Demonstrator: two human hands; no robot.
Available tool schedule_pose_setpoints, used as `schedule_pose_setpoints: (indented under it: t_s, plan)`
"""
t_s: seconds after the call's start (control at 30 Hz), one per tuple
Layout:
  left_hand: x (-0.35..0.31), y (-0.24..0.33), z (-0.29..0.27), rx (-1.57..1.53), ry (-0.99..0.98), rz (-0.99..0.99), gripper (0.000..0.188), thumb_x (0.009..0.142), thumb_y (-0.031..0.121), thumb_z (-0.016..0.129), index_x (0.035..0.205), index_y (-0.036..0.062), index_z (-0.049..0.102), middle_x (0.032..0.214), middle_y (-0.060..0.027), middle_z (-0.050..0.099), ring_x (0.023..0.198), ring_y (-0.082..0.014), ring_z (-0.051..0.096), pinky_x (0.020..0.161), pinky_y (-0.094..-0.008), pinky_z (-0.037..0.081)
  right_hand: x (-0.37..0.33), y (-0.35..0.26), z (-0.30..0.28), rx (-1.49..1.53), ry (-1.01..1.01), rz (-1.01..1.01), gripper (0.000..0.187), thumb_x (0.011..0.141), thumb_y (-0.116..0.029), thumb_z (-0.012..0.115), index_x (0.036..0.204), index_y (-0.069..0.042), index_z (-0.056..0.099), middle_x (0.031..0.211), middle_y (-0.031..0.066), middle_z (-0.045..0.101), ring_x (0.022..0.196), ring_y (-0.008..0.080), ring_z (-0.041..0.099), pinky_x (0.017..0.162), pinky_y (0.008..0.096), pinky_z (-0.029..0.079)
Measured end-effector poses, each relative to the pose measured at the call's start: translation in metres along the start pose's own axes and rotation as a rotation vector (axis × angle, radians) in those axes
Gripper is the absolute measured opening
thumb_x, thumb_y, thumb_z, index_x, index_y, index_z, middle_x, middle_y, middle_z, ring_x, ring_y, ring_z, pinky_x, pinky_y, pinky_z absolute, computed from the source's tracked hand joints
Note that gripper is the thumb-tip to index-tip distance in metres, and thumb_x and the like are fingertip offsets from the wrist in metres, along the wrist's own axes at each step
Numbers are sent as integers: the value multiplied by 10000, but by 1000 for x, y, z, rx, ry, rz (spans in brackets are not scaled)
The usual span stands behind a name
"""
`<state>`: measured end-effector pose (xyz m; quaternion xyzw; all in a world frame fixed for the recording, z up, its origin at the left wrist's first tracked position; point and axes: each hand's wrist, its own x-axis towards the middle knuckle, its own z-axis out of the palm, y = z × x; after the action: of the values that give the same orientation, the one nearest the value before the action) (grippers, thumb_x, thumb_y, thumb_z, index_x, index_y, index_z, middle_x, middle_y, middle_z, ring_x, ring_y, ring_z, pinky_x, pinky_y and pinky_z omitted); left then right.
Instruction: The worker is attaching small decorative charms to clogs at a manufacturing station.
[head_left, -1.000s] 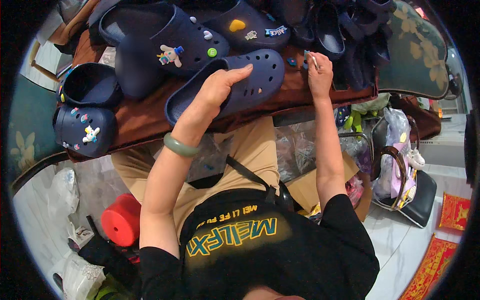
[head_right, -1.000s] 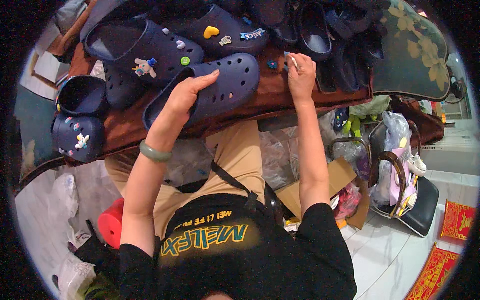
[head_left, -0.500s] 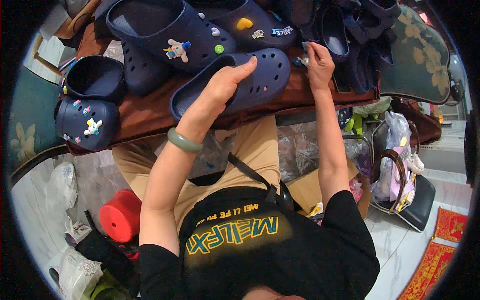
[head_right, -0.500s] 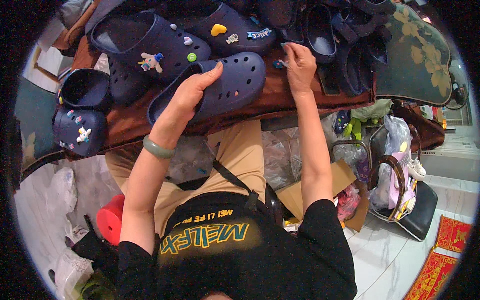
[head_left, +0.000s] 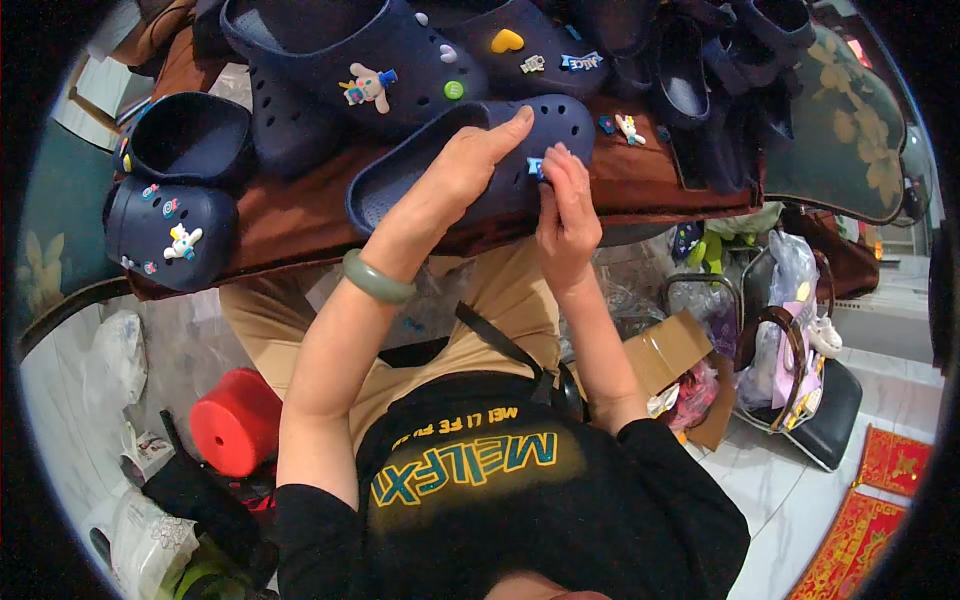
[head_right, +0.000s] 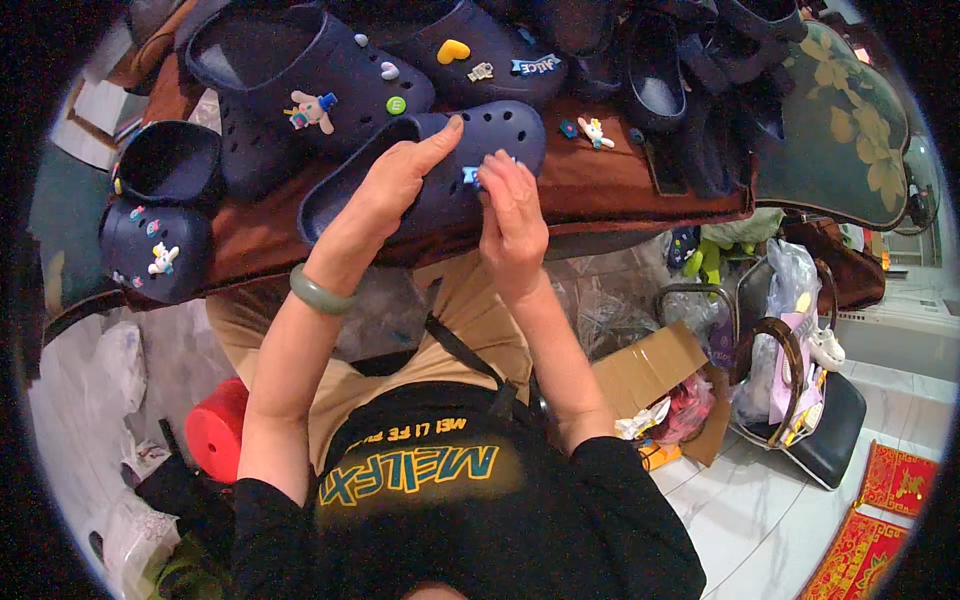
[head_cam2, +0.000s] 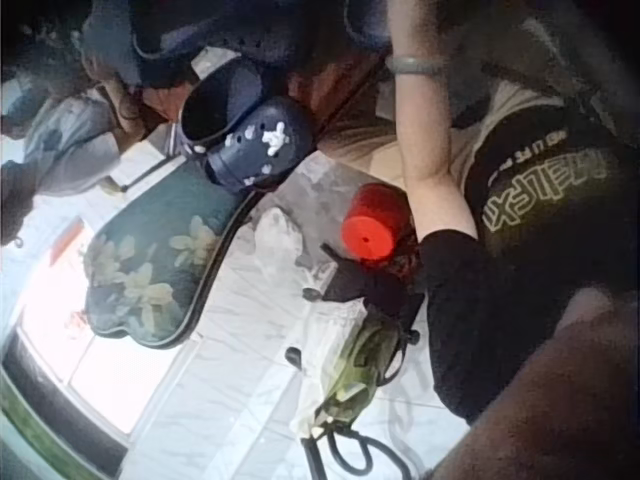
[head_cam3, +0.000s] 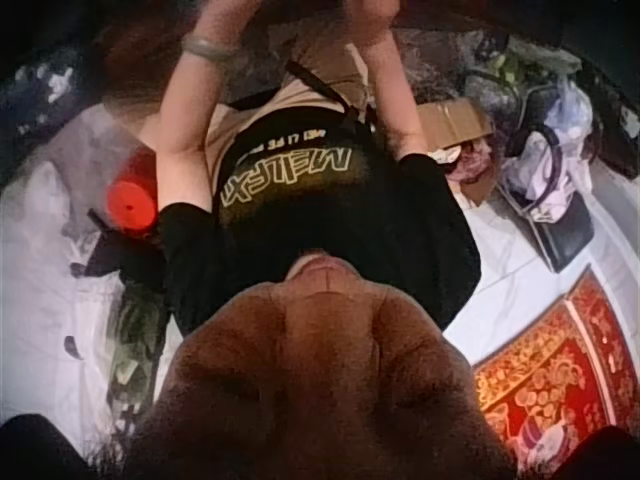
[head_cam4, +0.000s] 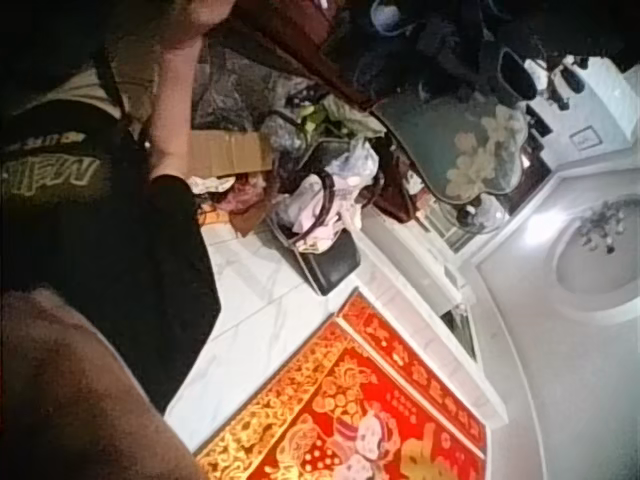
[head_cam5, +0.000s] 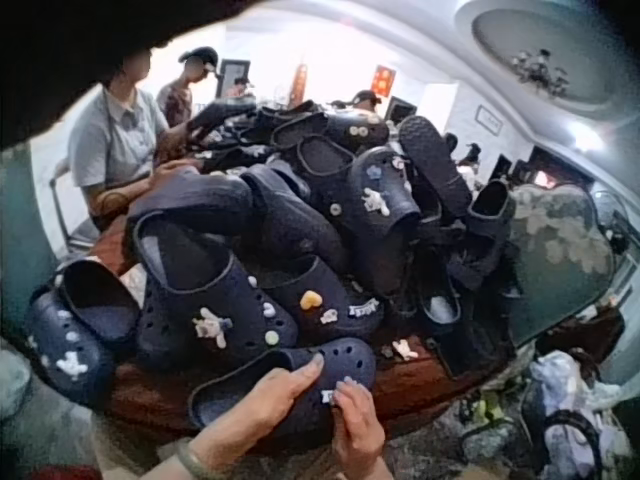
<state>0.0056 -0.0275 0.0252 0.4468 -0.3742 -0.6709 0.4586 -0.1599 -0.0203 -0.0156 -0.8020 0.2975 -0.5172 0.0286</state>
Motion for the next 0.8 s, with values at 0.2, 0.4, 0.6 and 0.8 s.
schedule_pose_setpoints:
  t_s: [0.2, 0.4, 0.6, 0.8]
  plan:
    - [6, -9, -4, 130, 45, 13, 455, 968, 404, 532, 1025, -15, 700, 923, -58, 698, 786, -108, 642, 724, -255, 506, -16, -14, 0, -206, -165, -2, 498, 824, 5, 597, 1309, 41, 493, 1327, 222, 518, 1285, 390, 467, 1069, 516, 340]
    - [1, -16, -7, 656, 82, 585, 353, 941, 294, 567, 1079, -10, 681, 957, -77, 700, 830, -124, 633, 774, -283, 500, -26, -25, -3, -434, -302, -6, 690, 797, -122, 652, 1402, 59, 373, 1449, 240, 394, 1372, 393, 355, 1118, 531, 252]
    - [-11, -3, 2, 363, -95, 239, 261, 845, 176, 693, 1021, -15, 674, 947, -36, 685, 839, -101, 592, 771, -285, 489, -21, -20, -5, -380, -291, -39, 715, 764, -102, 657, 1392, 78, 368, 1460, 249, 377, 1375, 384, 355, 1129, 499, 262]
    - [-19, 5, 6, 321, -63, 283, 228, 800, 114, 704, 974, -31, 673, 916, -25, 674, 819, -91, 579, 746, -269, 491, -12, -18, -26, 95, -245, 258, 418, 916, 25, 467, 1334, 23, 466, 1392, 178, 486, 1302, 333, 455, 1067, 393, 364]
